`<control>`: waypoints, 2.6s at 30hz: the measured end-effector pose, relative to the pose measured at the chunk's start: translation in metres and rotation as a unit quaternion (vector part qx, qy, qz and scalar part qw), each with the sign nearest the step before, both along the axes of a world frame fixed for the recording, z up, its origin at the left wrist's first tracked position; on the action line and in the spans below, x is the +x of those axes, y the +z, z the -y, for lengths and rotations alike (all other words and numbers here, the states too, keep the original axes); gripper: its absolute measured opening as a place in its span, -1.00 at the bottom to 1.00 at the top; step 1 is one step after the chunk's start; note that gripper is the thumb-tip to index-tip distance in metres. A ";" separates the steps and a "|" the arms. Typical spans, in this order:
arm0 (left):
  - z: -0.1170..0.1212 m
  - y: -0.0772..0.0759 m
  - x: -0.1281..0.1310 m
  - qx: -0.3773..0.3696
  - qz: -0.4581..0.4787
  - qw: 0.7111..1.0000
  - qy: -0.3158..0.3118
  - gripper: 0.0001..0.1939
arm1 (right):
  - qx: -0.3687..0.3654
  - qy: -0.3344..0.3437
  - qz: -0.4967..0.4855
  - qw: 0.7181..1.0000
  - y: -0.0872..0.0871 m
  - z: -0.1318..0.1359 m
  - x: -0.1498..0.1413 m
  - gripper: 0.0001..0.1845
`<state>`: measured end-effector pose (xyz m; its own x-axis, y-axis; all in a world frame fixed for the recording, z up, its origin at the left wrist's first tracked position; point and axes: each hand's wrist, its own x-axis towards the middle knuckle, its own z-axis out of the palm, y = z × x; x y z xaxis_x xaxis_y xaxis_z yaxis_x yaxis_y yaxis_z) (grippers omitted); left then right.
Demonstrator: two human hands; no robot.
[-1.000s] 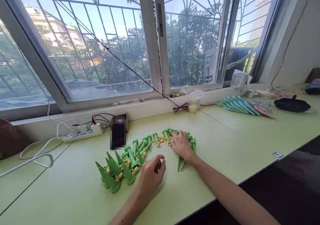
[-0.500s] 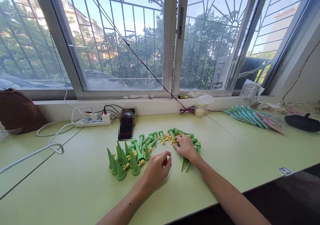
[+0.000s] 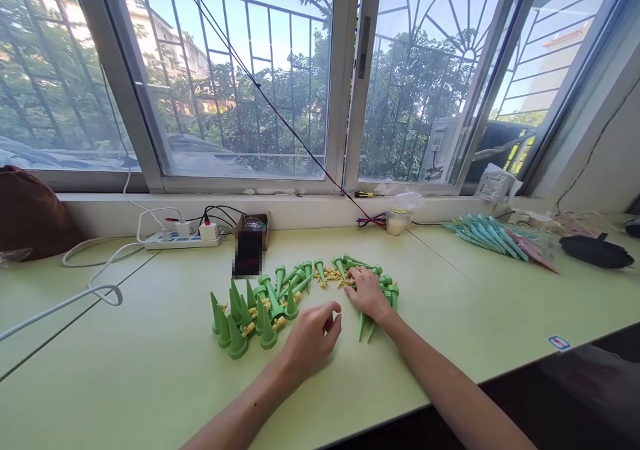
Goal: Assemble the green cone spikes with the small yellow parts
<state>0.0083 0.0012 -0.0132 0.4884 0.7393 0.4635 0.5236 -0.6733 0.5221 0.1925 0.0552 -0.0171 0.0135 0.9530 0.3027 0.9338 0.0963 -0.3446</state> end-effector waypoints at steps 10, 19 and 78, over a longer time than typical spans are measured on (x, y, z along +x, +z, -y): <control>0.002 0.001 0.002 0.022 -0.011 1.000 -0.004 -0.80 | 0.012 0.070 0.060 0.996 0.000 0.002 -0.007 -0.68; 0.003 0.002 0.001 0.019 -0.025 0.999 0.000 -0.82 | 0.001 0.062 0.069 0.996 0.002 0.000 -0.009 -0.70; -0.013 -0.001 -0.002 -0.025 -0.040 0.996 0.082 -0.86 | 0.235 0.174 -0.231 0.928 0.012 0.014 -0.025 -0.63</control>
